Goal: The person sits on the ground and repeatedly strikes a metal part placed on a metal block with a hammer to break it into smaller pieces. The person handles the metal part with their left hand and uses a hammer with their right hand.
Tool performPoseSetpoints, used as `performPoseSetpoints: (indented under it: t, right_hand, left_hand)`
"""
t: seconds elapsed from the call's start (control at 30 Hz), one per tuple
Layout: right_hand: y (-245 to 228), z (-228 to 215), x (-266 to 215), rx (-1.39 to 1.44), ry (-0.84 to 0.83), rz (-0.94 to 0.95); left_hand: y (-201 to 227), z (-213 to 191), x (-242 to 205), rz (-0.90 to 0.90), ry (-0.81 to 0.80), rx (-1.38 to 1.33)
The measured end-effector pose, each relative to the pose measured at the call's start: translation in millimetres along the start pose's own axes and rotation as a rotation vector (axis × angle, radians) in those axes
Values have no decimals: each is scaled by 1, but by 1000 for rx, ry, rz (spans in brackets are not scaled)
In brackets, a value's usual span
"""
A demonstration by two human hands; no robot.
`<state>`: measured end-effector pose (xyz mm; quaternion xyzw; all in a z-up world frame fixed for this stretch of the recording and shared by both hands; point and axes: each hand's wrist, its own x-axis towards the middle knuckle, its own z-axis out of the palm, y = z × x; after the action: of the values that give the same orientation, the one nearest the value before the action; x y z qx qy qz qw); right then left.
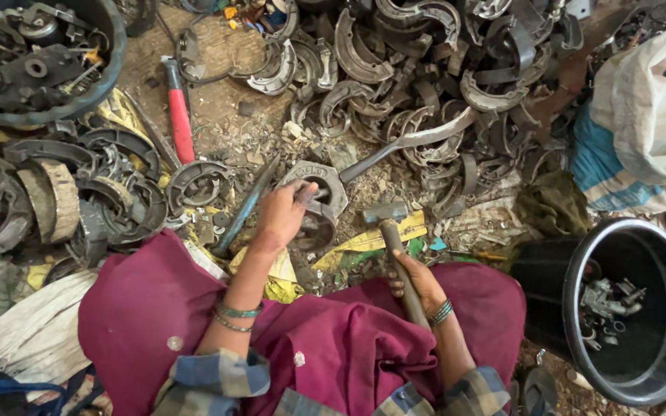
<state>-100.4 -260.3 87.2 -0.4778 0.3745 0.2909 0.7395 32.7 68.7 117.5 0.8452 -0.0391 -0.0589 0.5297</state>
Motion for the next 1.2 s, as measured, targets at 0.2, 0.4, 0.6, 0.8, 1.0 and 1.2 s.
performPoseSetpoints:
  t: [0.2, 0.4, 0.6, 0.8, 1.0, 1.2]
  right_hand:
    - [-1, 2, -3, 8, -11, 1]
    - [0, 3, -1, 4, 14, -10]
    - [0, 0, 1, 24, 6, 0]
    - [0, 6, -1, 16, 38, -1]
    - [0, 2, -1, 8, 10, -14]
    - [5, 0, 5, -146, 24, -108]
  left_hand:
    - [-31, 55, 26, -93, 102, 19]
    - [-48, 77, 30, -80, 22, 138]
    - [-24, 67, -4, -29, -228, 540]
    - [3, 63, -21, -31, -267, 747]
    - [-9, 75, -16, -29, -186, 583]
    - [-37, 91, -8, 190, 70, 724]
